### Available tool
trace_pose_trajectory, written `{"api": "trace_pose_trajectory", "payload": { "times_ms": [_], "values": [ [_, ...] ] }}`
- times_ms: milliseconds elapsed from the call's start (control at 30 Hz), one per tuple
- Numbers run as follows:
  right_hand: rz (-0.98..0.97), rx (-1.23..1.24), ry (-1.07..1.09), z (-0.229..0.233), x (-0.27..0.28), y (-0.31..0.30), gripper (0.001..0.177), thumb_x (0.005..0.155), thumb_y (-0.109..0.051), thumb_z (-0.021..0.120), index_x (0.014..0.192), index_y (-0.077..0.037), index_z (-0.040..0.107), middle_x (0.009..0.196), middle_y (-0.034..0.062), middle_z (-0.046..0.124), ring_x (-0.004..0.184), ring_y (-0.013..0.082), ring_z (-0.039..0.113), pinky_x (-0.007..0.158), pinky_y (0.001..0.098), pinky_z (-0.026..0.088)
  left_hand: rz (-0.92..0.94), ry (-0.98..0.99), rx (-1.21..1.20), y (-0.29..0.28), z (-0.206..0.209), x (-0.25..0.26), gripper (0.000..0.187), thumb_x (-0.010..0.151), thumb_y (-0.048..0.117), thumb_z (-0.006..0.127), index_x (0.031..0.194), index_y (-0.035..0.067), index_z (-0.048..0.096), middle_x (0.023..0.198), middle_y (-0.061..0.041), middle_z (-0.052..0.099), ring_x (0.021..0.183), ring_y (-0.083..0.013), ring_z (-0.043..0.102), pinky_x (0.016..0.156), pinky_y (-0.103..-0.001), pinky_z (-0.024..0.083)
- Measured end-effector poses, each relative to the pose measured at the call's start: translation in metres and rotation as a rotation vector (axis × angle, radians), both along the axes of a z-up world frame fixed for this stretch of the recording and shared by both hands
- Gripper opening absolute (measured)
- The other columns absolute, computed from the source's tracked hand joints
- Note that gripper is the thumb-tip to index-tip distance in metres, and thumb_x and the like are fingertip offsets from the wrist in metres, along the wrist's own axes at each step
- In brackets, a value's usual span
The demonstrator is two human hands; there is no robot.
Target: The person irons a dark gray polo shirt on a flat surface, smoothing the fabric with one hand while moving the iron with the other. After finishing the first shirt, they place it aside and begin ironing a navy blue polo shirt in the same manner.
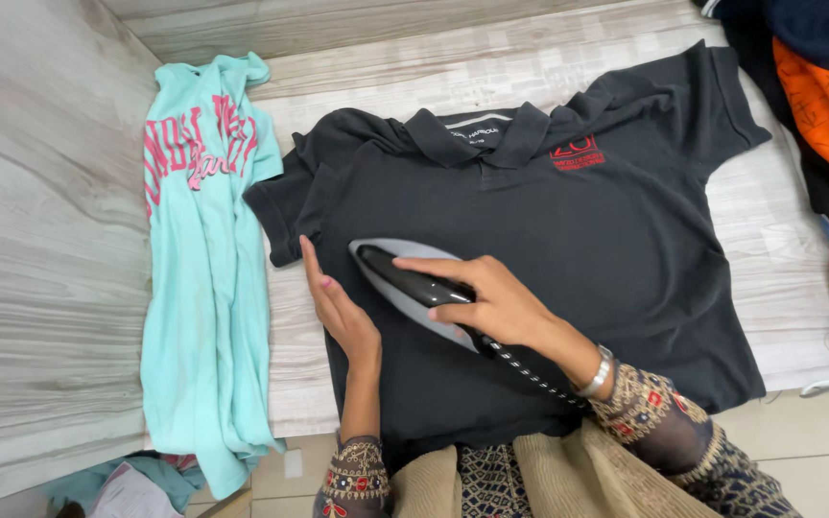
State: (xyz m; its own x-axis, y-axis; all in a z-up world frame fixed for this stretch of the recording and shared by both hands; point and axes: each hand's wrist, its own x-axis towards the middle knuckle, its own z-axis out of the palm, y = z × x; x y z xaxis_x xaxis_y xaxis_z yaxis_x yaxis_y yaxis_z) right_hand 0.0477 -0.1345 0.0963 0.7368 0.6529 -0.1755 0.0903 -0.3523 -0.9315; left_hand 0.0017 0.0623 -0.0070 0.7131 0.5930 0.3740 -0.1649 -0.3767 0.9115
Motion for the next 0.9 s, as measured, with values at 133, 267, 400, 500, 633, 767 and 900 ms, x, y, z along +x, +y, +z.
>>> {"api": "trace_pose_trajectory", "payload": {
  "times_ms": [133,267,400,500,633,767,900],
  "values": [
    [0.27,0.081,0.008,-0.009,0.024,0.041,0.07,0.072,-0.001,0.077,0.138,-0.019,0.067,0.082,0.0064,0.078,0.061,0.0103,0.063,0.063,0.0261,0.048,0.083,-0.095,0.097,0.001,0.005,-0.013,0.061,0.117,0.039,0.019,0.158,-0.003,0.036,0.167,-0.018,0.037,0.158,-0.0349,0.035,0.132,-0.047,0.028],
    [0.164,0.254,0.185,-0.014,0.051,0.051,0.068,0.076,0.001,0.072,0.142,-0.014,0.065,0.079,0.0115,0.072,0.057,0.0089,0.059,0.056,0.0256,0.047,0.057,-0.082,0.231,-0.001,0.008,-0.009,0.058,0.117,0.037,0.023,0.158,-0.002,0.037,0.168,-0.02,0.035,0.158,-0.0368,0.035,0.132,-0.048,0.029],
    [-0.094,0.209,0.028,-0.017,0.066,0.05,0.064,0.079,-0.001,0.073,0.141,-0.012,0.064,0.082,0.0106,0.077,0.059,0.0072,0.065,0.059,0.0232,0.049,-0.082,0.059,0.337,-0.006,0.009,-0.005,0.06,0.115,0.035,0.027,0.161,-0.003,0.029,0.17,-0.022,0.027,0.16,-0.0381,0.028,0.13,-0.048,0.027],
    [-0.181,0.209,0.007,-0.022,0.06,0.044,0.065,0.081,-0.001,0.07,0.144,-0.013,0.061,0.083,0.0093,0.077,0.057,0.0081,0.063,0.058,0.0241,0.05,-0.201,0.19,0.475,-0.009,0.008,0.0,0.064,0.114,0.034,0.031,0.162,-0.006,0.021,0.171,-0.024,0.019,0.161,-0.0381,0.019,0.13,-0.051,0.017],
    [-0.018,0.303,0.146,-0.025,0.059,0.011,0.066,0.082,0.003,0.069,0.145,-0.01,0.061,0.089,0.0112,0.075,0.065,0.0069,0.062,0.063,0.0245,0.051,-0.29,0.277,0.489,-0.011,0.006,0.004,0.064,0.112,0.031,0.032,0.162,-0.006,0.018,0.171,-0.024,0.017,0.16,-0.0372,0.016,0.129,-0.05,0.014],
    [-0.012,0.337,0.144,-0.02,0.052,-0.028,0.067,0.082,0.008,0.066,0.147,-0.006,0.06,0.096,0.0097,0.074,0.072,0.0067,0.061,0.068,0.0245,0.051,-0.281,0.441,0.63,-0.02,-0.002,0.007,0.06,0.111,0.031,0.035,0.159,-0.003,0.029,0.169,-0.021,0.024,0.159,-0.036,0.017,0.128,-0.051,0.014],
    [-0.114,0.279,0.228,-0.01,0.052,-0.068,0.067,0.079,0.009,0.063,0.144,-0.006,0.061,0.08,0.0088,0.069,0.056,0.009,0.057,0.054,0.0258,0.048,-0.234,0.5,0.777,-0.025,-0.008,0.008,0.057,0.108,0.032,0.04,0.156,0.001,0.039,0.166,-0.021,0.029,0.156,-0.0367,0.019,0.125,-0.052,0.015]
  ]
}}
